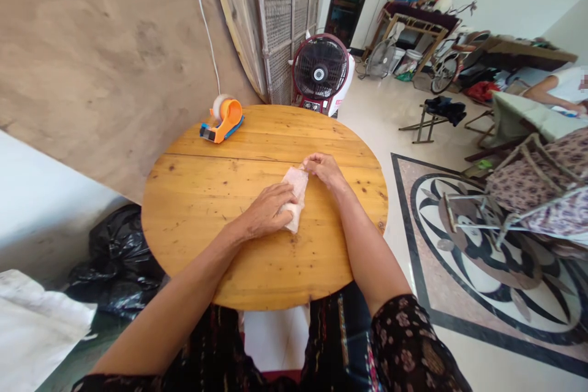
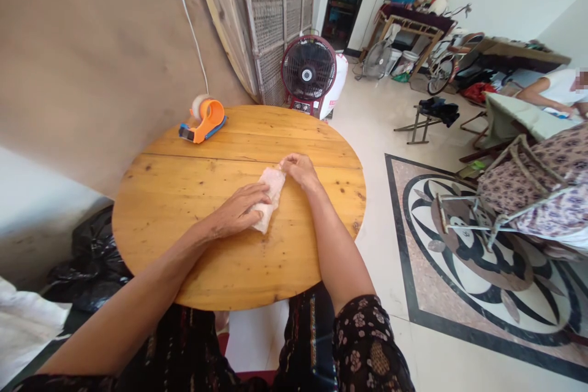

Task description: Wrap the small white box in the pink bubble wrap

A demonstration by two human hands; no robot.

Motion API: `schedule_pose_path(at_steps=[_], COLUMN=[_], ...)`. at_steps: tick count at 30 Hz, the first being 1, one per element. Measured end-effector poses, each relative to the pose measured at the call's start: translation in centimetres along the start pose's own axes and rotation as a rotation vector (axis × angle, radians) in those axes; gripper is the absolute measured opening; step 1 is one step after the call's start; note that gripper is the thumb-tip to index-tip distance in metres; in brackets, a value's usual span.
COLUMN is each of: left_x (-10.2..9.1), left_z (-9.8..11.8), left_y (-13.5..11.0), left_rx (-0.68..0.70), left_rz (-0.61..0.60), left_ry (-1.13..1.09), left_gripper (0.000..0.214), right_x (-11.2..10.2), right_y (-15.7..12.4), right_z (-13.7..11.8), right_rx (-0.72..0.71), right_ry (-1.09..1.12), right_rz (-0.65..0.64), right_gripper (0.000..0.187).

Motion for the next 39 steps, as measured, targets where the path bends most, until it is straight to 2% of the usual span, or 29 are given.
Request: schedule_pose_path(at_steps=[4, 6, 8, 11, 14, 16, 19, 25, 30, 35, 39], left_x=[0.1, 0.1, 0.0, -0.1, -0.2, -0.2, -0.3, -0.2, -0.2, -0.4, -0.4], left_z=[-0.1, -0.1, -0.1, 0.0, 0.2, 0.2, 0.3, 0.2, 0.2, 0.3, 0.1], left_y=[0.0, -0.1, -0.1, 0.0, 0.0, 0.1, 0.1, 0.0, -0.1, -0.1, -0.1], left_rx=[-0.001, 0.002, 0.004, 0.013, 0.021, 0.017, 0.009, 0.009, -0.006, -0.087, -0.057], left_rz=[-0.009, -0.005, 0.002, 0.006, 0.008, 0.012, 0.012, 0.010, 0.022, 0.038, 0.066], left_ry=[0.005, 0.001, -0.006, -0.017, -0.023, -0.024, -0.026, -0.021, -0.052, -0.080, -0.095], left_gripper=[0.037, 0.037, 0.037, 0.037, 0.037, 0.037, 0.036, 0.037, 0.042, 0.055, 0.048], right_x=[-0.4, -0.6, -1.0, -1.5, -1.7, -1.4, -0.9, -0.6, -0.5, -0.3, -0.2], right_y=[0.0, -0.2, -0.6, -1.6, -2.6, -3.0, -2.9, -2.8, -2.9, -2.9, -2.9], right_z=[-0.6, -1.1, -1.7, -2.7, -3.0, -2.8, -2.2, -1.6, -1.9, -1.7, -1.5], right_rx=[0.096, 0.084, 0.033, -0.065, -0.140, -0.204, -0.297, -0.376, -0.392, -0.380, -0.387], right_ry=[0.148, 0.157, 0.178, 0.186, 0.047, -0.059, -0.154, -0.406, -0.529, -0.583, -0.617], right_rz=[0.014, 0.034, 0.000, -0.229, -0.494, -0.571, -0.556, -0.405, -0.392, -0.352, -0.342], right_gripper=[0.020, 0.020, 0.020, 0.023, 0.026, 0.026, 0.027, 0.032, 0.035, 0.033, 0.034])
Point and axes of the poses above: each hand's wrist, its own y-axis towards the middle knuckle, its own x-axis out of the palm, z = x × y, the point moved 2 cm from there along y, towards the middle knuckle, and after that the axes turned 15 degrees about z, right-handed, at the moved point
